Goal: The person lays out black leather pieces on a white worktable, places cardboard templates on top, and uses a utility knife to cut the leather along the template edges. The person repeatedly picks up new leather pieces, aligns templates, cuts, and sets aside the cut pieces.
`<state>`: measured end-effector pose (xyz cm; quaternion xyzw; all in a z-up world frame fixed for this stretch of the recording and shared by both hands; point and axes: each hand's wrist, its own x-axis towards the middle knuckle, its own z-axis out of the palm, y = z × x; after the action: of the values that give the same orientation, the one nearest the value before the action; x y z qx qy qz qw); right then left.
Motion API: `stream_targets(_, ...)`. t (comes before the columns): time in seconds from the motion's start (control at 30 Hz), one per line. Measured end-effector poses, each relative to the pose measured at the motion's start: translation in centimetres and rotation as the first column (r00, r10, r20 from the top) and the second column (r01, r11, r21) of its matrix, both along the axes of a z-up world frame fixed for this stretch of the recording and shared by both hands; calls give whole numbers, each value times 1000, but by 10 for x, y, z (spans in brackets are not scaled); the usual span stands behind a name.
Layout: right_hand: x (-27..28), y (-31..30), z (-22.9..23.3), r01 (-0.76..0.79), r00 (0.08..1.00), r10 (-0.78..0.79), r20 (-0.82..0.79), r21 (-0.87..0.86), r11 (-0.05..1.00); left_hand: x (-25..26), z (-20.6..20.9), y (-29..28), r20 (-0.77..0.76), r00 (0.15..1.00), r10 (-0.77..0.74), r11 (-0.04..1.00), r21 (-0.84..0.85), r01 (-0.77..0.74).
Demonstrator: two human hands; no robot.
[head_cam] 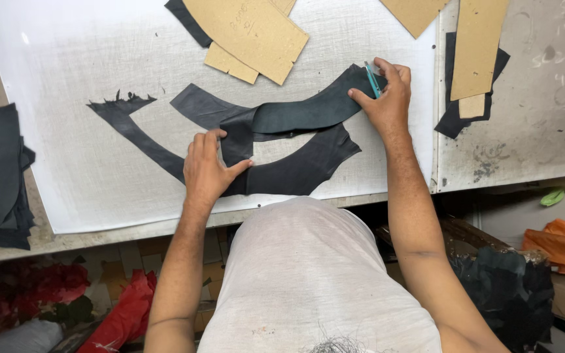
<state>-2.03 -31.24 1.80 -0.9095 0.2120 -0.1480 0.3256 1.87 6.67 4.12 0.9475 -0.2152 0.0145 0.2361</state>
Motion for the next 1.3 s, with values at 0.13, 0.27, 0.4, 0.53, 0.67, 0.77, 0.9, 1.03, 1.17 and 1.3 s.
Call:
stream_targets(0.13, 6, -6, -1, 13, 998, -8, -58, 86, 996, 0, -12, 1, -243, 965, 96, 989, -87, -120)
stream_targets(0.27, 11, -1, 6, 81, 965, -51, -257, 108, 991, 23, 5, 8, -552, 814, 180, 932, -168, -320)
stream_targets(0.4, 2, 14, 28, -184, 981, 195, 19, 430, 884, 33, 35, -27, 46, 979, -198, 938, -280, 203)
stream_targets(0.53, -18, 27, 73, -599, 791, 546, 275, 526, 604, 48, 50, -73, 141, 847, -512, 811, -245, 531)
stream_targets(0.67, -35, 32, 113, -699, 693, 612, 381, 563, 441, 60, 59, -73, -40, 869, -493, 836, -299, 461)
stream_targets(0.77, -43, 55, 118, -819, 450, 777, 439, 551, 163, 41, 59, -49, 167, 950, -263, 767, -561, 311)
stream_targets(0.9, -31, 111, 111, -773, 631, 555, 542, 500, 391, 23, 55, -18, 46, 984, -170, 474, -872, 123)
stream_targets(1.03, -14, 169, 112, -651, 755, 458, 469, 458, 605, 1, 50, 16, 106, 975, -196, 323, -932, 166)
stream_targets(1.17, 4, 235, 122, -796, 605, 627, 491, 398, 456, -14, 56, 57, 175, 964, -202, 165, -964, 210)
stream_targets(1.3, 14, 305, 132, -835, 541, 718, 437, 377, 400, -38, 61, 127, -40, 984, -171, 240, -971, 2)
